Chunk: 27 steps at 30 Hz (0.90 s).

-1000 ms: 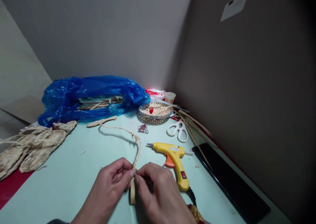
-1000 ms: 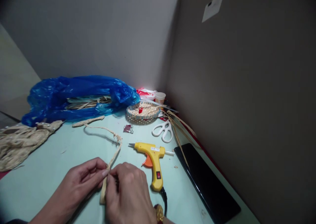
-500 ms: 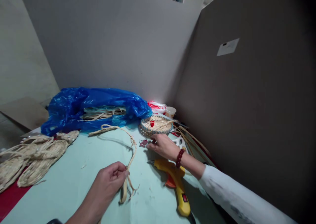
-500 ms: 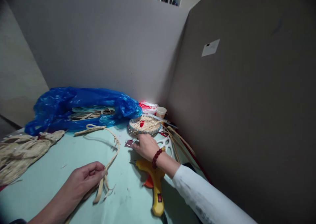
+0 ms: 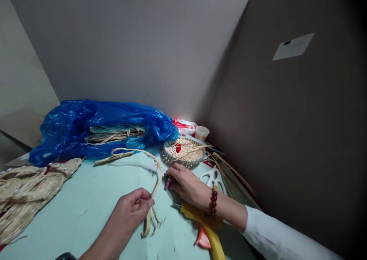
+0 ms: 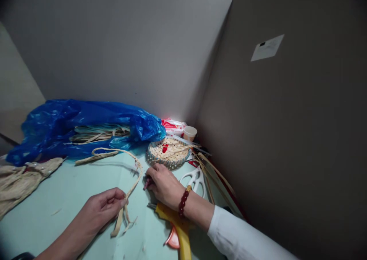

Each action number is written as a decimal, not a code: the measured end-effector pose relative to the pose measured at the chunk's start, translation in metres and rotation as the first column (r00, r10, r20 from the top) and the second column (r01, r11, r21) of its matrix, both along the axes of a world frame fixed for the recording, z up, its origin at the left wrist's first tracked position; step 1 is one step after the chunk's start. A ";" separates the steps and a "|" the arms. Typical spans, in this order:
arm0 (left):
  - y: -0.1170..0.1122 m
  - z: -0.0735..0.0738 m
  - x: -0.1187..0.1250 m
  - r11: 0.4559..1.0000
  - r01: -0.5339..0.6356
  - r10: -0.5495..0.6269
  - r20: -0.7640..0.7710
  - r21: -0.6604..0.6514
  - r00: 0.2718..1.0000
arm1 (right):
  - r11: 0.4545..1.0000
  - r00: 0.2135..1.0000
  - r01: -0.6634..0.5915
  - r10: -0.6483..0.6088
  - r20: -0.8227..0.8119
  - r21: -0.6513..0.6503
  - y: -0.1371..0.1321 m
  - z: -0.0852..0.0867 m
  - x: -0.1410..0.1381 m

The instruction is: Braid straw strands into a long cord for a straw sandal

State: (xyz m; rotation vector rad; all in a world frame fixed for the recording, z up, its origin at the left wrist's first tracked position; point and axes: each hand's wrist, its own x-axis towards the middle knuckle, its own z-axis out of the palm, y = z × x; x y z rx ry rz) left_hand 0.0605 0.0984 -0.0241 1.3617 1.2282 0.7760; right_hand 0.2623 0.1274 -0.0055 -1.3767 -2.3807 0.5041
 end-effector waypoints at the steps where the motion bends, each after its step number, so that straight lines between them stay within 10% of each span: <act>1: 0.001 0.000 -0.001 1.000 0.001 -0.001 -0.004 -0.013 1.000 | 1.000 1.000 -0.018 0.018 -0.013 -0.008 0.000 -0.001 0.001; 18: 0.004 -0.005 -0.008 0.995 0.075 -0.078 -0.052 -0.061 0.996 | 0.989 0.989 -0.150 0.150 -0.018 -0.009 0.014 0.002 0.007; 27: 0.013 -0.004 -0.003 0.957 0.272 -0.219 -0.358 0.103 0.908 | 0.979 0.971 -0.204 0.204 0.120 -0.019 0.013 0.009 0.003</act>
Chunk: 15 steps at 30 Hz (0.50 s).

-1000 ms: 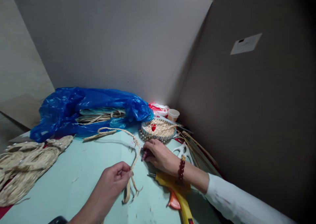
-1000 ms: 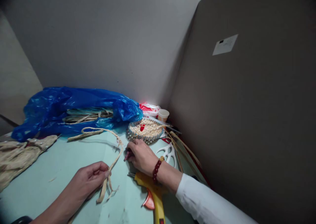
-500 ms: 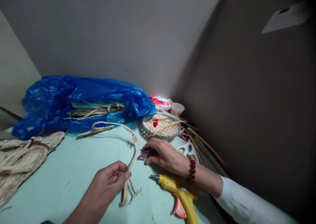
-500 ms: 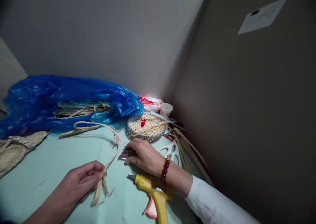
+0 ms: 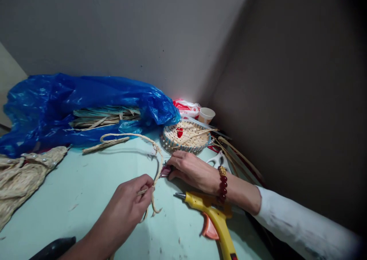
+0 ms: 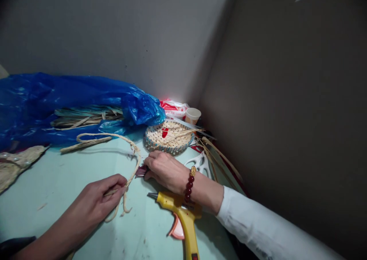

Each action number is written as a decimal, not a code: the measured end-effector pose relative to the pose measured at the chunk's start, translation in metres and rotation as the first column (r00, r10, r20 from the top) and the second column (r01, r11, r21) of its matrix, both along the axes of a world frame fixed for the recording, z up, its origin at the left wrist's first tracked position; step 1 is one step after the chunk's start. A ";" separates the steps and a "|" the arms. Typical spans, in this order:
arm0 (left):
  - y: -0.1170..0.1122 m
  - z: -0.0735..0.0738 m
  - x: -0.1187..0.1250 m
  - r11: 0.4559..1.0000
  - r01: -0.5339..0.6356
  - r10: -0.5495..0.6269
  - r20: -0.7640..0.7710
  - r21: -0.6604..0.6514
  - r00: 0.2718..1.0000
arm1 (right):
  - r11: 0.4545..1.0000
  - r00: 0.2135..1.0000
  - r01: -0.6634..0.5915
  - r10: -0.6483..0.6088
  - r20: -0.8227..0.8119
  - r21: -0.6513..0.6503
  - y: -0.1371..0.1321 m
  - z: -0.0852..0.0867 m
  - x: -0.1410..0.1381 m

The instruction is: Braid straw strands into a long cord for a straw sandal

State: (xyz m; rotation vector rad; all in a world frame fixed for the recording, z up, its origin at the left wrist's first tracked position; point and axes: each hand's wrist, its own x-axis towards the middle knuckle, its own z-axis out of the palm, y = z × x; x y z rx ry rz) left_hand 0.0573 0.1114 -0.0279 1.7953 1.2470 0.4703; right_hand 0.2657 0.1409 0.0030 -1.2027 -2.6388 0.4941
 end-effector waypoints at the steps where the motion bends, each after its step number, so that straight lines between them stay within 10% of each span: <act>1: 0.000 0.001 0.001 0.999 0.012 -0.010 -0.051 0.044 0.999 | 1.000 1.000 -0.003 0.003 0.004 -0.001 0.000 0.000 0.000; 15: 0.008 -0.001 -0.011 0.910 0.233 -0.146 -0.263 0.342 0.954 | 0.998 0.998 -0.060 0.060 -0.009 0.000 0.005 0.000 0.001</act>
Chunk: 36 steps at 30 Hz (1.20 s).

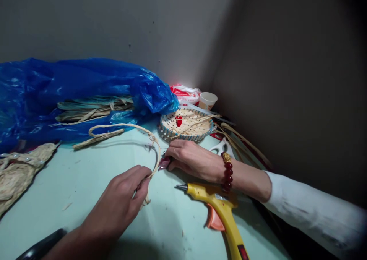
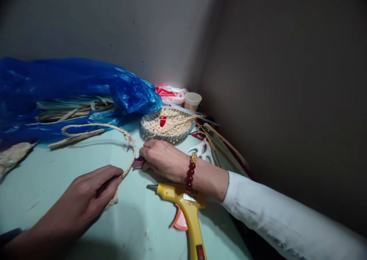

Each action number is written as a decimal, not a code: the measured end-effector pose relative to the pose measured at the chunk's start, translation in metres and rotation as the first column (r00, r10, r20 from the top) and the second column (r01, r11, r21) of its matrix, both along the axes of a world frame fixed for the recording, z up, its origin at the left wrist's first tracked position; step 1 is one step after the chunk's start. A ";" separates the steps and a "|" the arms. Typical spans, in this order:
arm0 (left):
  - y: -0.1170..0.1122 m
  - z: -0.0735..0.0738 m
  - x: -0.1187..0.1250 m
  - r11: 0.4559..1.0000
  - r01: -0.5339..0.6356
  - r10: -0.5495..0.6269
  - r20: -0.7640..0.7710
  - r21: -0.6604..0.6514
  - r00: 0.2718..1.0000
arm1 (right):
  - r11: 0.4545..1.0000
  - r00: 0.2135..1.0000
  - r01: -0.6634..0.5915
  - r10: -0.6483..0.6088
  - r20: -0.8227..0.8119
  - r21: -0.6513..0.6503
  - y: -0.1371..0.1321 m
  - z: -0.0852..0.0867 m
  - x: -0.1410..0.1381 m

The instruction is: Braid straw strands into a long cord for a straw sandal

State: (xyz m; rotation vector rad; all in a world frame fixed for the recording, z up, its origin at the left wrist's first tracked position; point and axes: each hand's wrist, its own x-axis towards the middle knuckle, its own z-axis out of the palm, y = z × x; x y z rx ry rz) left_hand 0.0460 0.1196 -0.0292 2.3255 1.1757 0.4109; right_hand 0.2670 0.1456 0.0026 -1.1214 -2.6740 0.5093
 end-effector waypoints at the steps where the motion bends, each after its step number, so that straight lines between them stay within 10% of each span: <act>1: 0.000 0.000 -0.001 1.000 0.007 -0.007 0.006 0.017 1.000 | 1.000 1.000 -0.001 0.001 -0.002 0.001 0.000 0.001 0.000; 15: -0.011 0.005 -0.002 0.987 0.006 -0.020 0.084 0.161 0.996 | 0.996 0.999 -0.013 0.011 0.032 0.085 0.002 -0.002 0.003; 31: 0.011 0.012 0.007 0.995 0.071 -0.046 -0.323 0.066 0.945 | 0.991 0.998 -0.054 0.052 0.018 0.125 0.005 -0.005 0.005; 36: 0.010 0.009 0.008 0.995 0.065 -0.044 -0.241 0.079 0.969 | 0.991 0.999 -0.051 0.049 0.018 0.123 0.004 -0.004 0.004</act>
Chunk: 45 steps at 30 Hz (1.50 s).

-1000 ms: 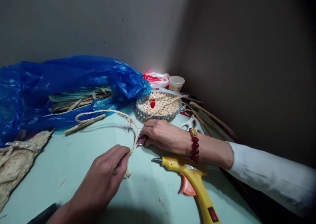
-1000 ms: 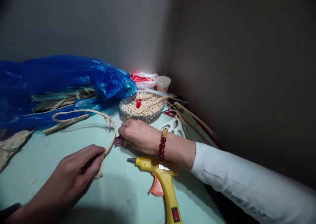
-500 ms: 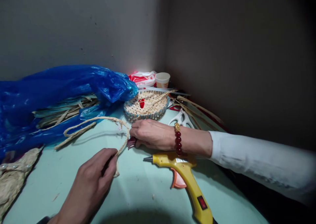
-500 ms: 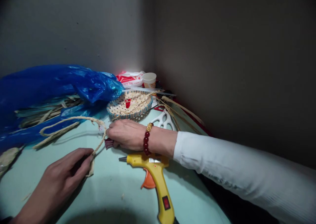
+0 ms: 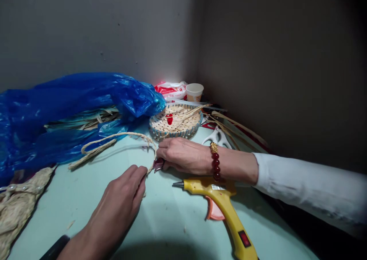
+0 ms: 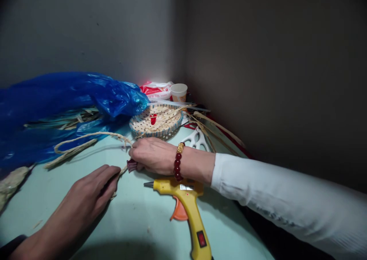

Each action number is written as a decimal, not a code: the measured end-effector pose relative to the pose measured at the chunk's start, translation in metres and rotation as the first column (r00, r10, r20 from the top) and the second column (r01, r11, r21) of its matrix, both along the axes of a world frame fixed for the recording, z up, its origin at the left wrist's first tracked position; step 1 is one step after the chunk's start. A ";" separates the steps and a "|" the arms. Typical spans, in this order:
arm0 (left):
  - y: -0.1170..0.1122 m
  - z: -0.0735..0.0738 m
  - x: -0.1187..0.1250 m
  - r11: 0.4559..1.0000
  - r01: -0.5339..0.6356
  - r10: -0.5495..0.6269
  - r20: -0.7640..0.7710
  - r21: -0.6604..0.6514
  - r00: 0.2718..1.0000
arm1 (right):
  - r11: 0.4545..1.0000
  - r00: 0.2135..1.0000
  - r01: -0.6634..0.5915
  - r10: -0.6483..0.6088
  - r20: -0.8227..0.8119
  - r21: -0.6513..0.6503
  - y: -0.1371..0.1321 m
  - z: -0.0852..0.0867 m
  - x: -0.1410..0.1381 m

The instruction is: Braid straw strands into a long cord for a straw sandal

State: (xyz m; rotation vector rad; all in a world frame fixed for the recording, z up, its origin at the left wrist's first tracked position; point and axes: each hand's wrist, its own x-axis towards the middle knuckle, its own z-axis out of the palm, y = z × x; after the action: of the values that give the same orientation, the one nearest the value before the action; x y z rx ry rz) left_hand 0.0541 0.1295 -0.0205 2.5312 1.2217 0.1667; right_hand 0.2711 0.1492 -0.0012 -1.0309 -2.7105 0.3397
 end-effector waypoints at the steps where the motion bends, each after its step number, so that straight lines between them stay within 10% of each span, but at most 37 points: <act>1: -0.001 -0.002 0.000 1.000 -0.012 0.011 0.040 0.024 0.999 | 1.000 1.000 -0.001 0.001 0.008 0.003 0.000 0.000 0.000; 8: -0.003 -0.007 -0.004 0.992 0.014 -0.039 0.206 0.123 0.978 | 1.000 0.999 0.013 -0.014 0.043 0.023 -0.001 0.000 0.000; 28: 0.010 0.024 0.019 0.987 0.152 -0.158 -0.333 -0.045 0.929 | 0.998 0.999 0.021 -0.019 0.038 -0.054 -0.004 0.007 0.002; 39: 0.015 0.018 0.016 0.990 0.060 -0.077 -0.133 -0.125 0.988 | 0.993 0.996 0.086 -0.085 0.022 -0.085 -0.002 0.004 0.001; 45: 0.002 0.015 0.014 0.896 -0.044 0.100 0.104 -0.443 0.990 | 0.975 0.983 0.183 -0.185 -0.010 -0.126 -0.013 0.002 0.000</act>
State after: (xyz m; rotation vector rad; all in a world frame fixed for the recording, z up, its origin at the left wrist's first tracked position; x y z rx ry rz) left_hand 0.0683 0.1319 -0.0054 2.0555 1.1531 0.0542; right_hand 0.2712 0.1364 0.0006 -1.2932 -2.5762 0.4876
